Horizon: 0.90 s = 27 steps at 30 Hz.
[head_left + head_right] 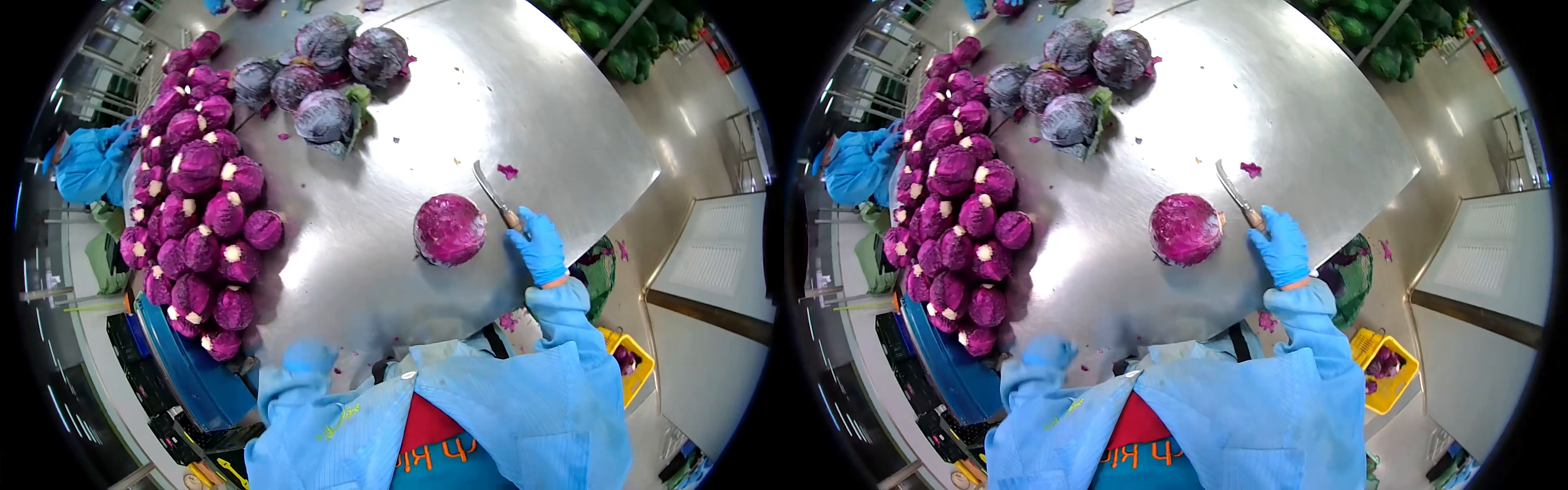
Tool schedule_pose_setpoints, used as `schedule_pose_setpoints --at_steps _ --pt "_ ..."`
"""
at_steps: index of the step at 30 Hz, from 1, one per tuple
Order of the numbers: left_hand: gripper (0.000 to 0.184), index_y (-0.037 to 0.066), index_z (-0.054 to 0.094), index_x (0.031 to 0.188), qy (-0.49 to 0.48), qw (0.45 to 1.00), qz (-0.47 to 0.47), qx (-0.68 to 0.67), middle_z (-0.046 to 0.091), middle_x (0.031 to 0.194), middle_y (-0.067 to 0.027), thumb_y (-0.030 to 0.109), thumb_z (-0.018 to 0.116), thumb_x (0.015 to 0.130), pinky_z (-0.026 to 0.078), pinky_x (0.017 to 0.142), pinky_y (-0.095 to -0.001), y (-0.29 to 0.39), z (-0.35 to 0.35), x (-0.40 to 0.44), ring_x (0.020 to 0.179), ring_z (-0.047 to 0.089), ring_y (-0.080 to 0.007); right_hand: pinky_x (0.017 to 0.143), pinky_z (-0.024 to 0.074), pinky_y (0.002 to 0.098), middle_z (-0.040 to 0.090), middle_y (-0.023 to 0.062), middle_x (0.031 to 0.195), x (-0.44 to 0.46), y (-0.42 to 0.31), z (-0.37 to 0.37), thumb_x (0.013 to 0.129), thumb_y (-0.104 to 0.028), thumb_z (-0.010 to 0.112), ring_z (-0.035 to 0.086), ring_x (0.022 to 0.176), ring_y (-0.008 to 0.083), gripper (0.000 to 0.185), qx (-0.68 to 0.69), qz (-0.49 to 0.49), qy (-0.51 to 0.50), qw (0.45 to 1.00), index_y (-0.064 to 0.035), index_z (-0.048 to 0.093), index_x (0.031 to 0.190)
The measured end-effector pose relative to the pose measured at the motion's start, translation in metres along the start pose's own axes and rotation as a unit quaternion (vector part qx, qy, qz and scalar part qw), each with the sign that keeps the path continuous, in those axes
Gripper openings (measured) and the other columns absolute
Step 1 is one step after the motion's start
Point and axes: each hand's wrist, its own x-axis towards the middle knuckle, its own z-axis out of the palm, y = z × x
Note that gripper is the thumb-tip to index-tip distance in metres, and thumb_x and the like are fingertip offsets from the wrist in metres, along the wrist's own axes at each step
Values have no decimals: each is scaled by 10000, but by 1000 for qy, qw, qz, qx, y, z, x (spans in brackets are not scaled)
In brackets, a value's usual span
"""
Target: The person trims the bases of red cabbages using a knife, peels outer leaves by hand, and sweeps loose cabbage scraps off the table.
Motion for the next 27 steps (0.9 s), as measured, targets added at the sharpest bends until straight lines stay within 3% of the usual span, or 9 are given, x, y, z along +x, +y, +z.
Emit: schedule_pose_setpoints --at_steps 1,4,7,10,13,16,19,22,27 --pt "329 81 721 848 93 991 -31 -88 675 801 -159 382 591 865 501 697 -443 53 -116 -17 733 648 -346 734 473 449 588 132 878 9 -15 1 754 -315 750 575 866 341 407 -49 21 -55 997 -90 642 1077" --pt "419 56 605 1173 459 835 135 -272 624 966 -160 340 652 868 521 773 -409 126 -175 37 880 629 -330 743 470 472 576 152 888 24 -24 12 752 -296 733 566 878 360 446 -117 56 -111 985 -83 607 1122" --pt "587 45 551 1239 415 842 260 -227 546 1211 -173 432 688 819 476 921 -425 227 -234 49 1131 536 -340 763 477 482 571 168 892 26 -7 42 788 -227 659 566 880 378 387 -63 47 -58 995 -70 586 1134" --pt "1054 52 338 1424 300 942 149 -33 366 1419 -221 586 780 630 405 1013 -478 279 -235 79 1289 376 -416 822 491 473 588 204 984 31 -10 42 821 -156 546 586 943 385 329 -33 59 -89 994 -51 576 1132" --pt "1174 26 278 1435 195 976 91 -39 329 1434 -233 571 830 554 374 1038 -492 276 -232 95 1306 340 -429 842 492 458 609 222 1081 29 2 48 871 -219 544 608 998 370 297 39 116 -68 990 -55 580 1116" --pt "1151 4 301 1406 319 910 191 -181 346 1408 -253 504 866 536 353 1058 -481 227 -187 106 1308 333 -434 818 499 420 647 185 998 26 -16 32 881 -349 618 638 918 334 372 168 294 -131 932 -66 596 1121" --pt "1204 5 274 1403 357 856 238 -289 337 1341 -240 457 904 482 349 1060 -455 187 -153 105 1246 367 -412 779 501 373 668 127 926 5 -44 47 828 -470 696 640 827 262 535 378 181 -117 900 -77 603 1179" --pt "1290 10 209 1444 364 850 214 -314 319 1310 -217 441 919 457 355 1051 -454 174 -137 90 1216 378 -387 748 500 345 667 81 912 14 -97 26 780 -487 743 619 801 203 629 319 136 -267 899 -92 592 1245" --pt "1292 13 172 1470 429 812 231 -321 308 1343 -222 435 908 495 340 1062 -464 167 -113 97 1248 373 -388 720 502 355 663 107 883 21 -111 37 813 -423 721 632 781 233 525 355 85 -251 897 -104 615 1216"
